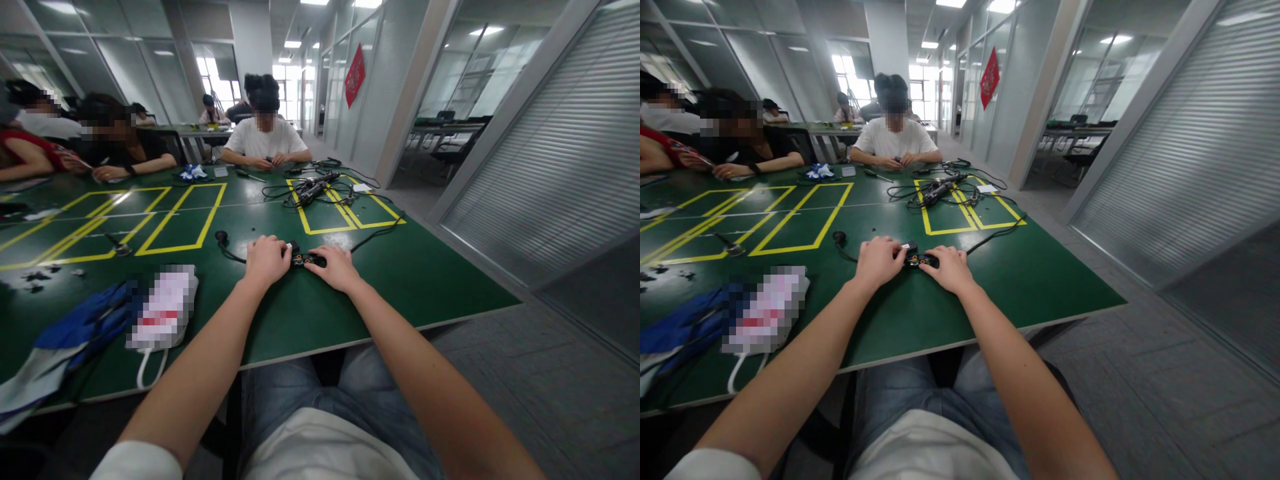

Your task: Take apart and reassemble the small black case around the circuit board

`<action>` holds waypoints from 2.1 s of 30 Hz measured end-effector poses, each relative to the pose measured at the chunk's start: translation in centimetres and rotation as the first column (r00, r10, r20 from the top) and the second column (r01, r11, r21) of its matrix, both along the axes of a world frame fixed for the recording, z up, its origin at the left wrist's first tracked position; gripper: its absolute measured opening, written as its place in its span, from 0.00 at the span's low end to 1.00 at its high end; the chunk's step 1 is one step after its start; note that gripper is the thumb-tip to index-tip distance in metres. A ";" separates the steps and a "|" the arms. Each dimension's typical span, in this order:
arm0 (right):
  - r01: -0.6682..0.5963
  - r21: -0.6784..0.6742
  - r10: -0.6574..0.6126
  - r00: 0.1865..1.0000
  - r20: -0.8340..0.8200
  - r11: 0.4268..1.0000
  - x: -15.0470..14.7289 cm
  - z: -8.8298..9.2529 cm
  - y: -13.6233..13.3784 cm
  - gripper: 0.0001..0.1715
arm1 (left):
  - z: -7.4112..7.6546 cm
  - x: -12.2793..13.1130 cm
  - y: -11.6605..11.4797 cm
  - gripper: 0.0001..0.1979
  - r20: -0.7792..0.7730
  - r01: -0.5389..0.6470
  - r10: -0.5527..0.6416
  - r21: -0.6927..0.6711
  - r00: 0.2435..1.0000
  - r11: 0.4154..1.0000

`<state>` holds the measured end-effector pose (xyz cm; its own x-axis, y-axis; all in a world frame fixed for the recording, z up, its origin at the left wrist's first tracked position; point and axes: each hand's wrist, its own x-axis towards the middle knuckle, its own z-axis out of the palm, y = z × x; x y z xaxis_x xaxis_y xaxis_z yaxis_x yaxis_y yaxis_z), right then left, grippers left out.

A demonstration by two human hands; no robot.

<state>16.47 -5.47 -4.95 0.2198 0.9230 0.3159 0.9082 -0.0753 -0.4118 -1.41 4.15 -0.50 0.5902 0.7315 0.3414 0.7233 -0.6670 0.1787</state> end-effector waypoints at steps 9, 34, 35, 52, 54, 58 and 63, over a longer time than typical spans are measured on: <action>0.029 -0.028 -0.029 0.999 -0.017 0.999 0.1 0.1 0.0 0.20 | 0.3 0.7 -1.2 0.23 -0.148 -0.020 0.013 -0.045 0.989 0.999; 0.029 -0.028 -0.030 0.999 -0.037 0.999 0.5 -0.3 0.2 0.21 | 1.2 0.6 -1.5 0.21 -0.079 0.002 -0.015 -0.163 0.997 0.987; 0.022 -0.031 -0.023 0.999 -0.038 0.999 0.5 -0.3 0.2 0.21 | 1.2 0.6 -1.6 0.20 -0.071 0.014 -0.025 -0.156 0.997 0.988; 0.005 -0.012 -0.005 1.000 0.012 1.000 0.9 -0.8 0.6 0.20 | 1.6 0.8 -1.8 0.20 -0.088 0.043 -0.049 -0.067 0.995 0.997; 0.005 -0.003 -0.005 1.000 0.010 1.000 1.0 -0.8 0.7 0.21 | 1.9 0.8 -1.8 0.20 -0.068 0.030 -0.035 -0.072 0.997 0.997; 0.005 0.033 -0.004 1.000 -0.016 0.999 1.0 -0.9 0.6 0.21 | 2.3 0.7 -1.7 0.20 -0.035 0.007 -0.009 -0.078 0.999 0.997; 0.007 0.087 0.001 0.996 -0.085 0.996 1.0 -0.9 0.4 0.26 | 2.2 0.4 -1.3 0.20 -0.034 0.026 -0.029 -0.097 0.999 0.995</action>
<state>17.50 -5.08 -5.90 0.2519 0.8920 0.3754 0.8697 -0.0385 -0.4921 -0.97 2.88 1.70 0.6211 0.7433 0.2487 0.7119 -0.6677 0.2178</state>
